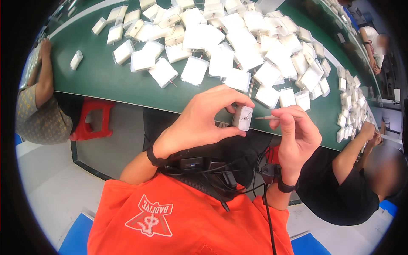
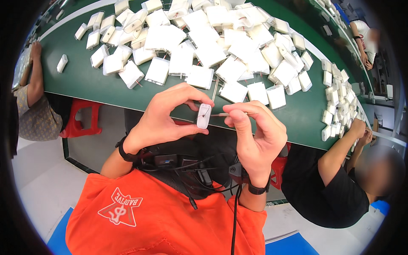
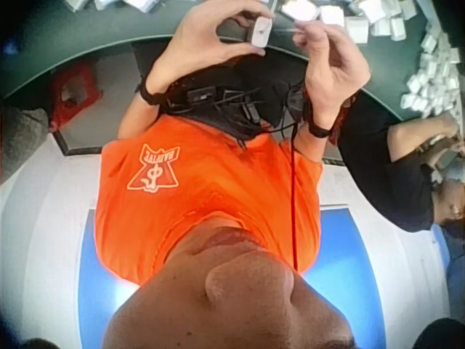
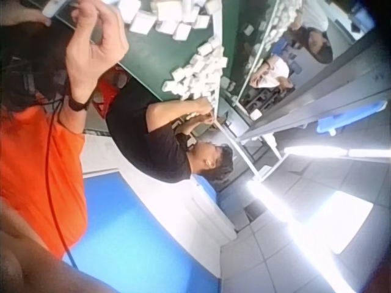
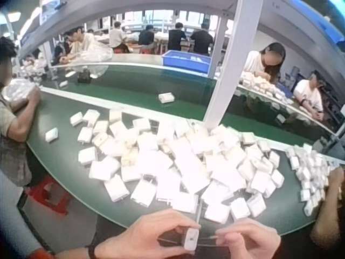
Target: Assembling and testing small white electronic components on a factory production line using a needle tool.
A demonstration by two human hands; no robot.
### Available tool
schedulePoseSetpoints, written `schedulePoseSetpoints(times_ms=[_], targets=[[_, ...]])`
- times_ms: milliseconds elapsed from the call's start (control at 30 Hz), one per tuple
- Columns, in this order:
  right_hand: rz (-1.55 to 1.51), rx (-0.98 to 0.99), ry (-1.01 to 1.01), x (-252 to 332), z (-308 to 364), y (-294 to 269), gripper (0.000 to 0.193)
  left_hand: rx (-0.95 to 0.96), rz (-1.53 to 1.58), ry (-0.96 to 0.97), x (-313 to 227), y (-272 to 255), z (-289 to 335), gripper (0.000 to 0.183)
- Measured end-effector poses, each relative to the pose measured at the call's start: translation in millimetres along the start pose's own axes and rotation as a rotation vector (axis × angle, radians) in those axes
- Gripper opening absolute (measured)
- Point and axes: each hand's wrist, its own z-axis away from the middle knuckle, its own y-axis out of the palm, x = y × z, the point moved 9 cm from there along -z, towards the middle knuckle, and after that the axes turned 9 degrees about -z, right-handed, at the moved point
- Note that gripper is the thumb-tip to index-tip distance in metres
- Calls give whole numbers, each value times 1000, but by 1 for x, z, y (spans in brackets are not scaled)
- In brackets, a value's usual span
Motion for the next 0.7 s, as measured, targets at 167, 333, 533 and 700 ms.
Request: schedulePoseSetpoints(times_ms=[167, 333, 533, 700], targets=[[78, -30, -78, -4, 0, 4, 5, 2, -4, -15, 1, 1, 0, 55], [98, -40, -80, -7, -2, 3, 5, -2, 7, -16, 2, 1, 0, 55], [102, -47, -70, -8, -2, 6, 5, -2, 6, -14, 2, -2, 2, 55], [150, -50, -73, -2, -4, 8, 3, 2, -5, -18, 1, 0, 1, 56]])
